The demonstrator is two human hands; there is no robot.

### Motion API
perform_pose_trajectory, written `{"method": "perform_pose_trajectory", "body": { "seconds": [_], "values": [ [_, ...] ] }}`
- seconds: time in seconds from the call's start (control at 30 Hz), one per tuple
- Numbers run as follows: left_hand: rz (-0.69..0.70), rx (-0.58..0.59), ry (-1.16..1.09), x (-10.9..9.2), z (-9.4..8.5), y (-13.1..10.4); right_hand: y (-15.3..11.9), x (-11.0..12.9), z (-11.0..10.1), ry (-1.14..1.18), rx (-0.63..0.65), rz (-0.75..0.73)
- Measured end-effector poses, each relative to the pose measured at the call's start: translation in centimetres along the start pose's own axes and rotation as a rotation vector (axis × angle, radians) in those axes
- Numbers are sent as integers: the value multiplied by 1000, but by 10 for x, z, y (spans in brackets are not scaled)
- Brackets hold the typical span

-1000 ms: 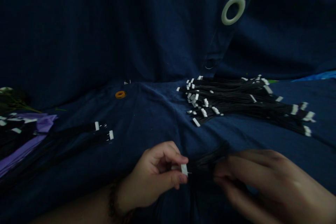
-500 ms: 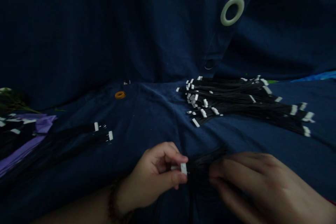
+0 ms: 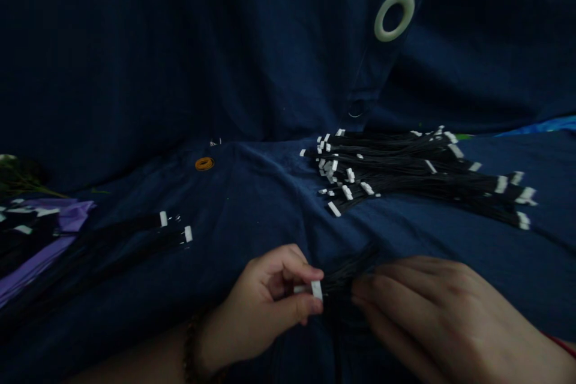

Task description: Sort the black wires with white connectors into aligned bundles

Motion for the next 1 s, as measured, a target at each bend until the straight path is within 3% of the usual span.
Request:
{"method": "perform_pose_trajectory", "body": {
  "seconds": [0.4, 0.6, 0.67, 0.77, 0.8, 0.83, 0.87, 0.93, 1.0],
  "values": [
    [-82, 12, -17, 3, 2, 2, -1, 0, 9, 37, 30, 22],
    [-202, -93, -77, 13, -5, 11, 8, -17, -2, -17, -46, 21],
    [-188, -104, -65, 11, -5, 10, 12, -30, 3, 131, 34, 125],
    [-180, -131, 12, -1, -10, 7, 10, -43, 28, 530, 371, 305],
    [-168, -162, 44, -9, -15, 7, 10, -44, 31, 635, 431, 331],
    [-143, -209, 70, -19, -22, 7, 13, -46, 26, 713, 413, 341],
    [-111, -268, 88, -30, -29, 8, 19, -50, 16, 778, 316, 345],
    [-52, -386, 100, -48, -42, 12, 34, -57, -21, 949, -58, 338],
    [-64, -412, 103, -54, -40, 20, 47, -57, -59, 1216, -465, 301]
  ]
}}
Point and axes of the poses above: each hand's wrist, its own y-axis towards the middle knuckle, its own z-axis out of the palm, x = y × z, the point moved 7 cm from there along y, towards the middle knuckle, and after that the axes turned 4 degrees about -z, right-handed, at the moved point
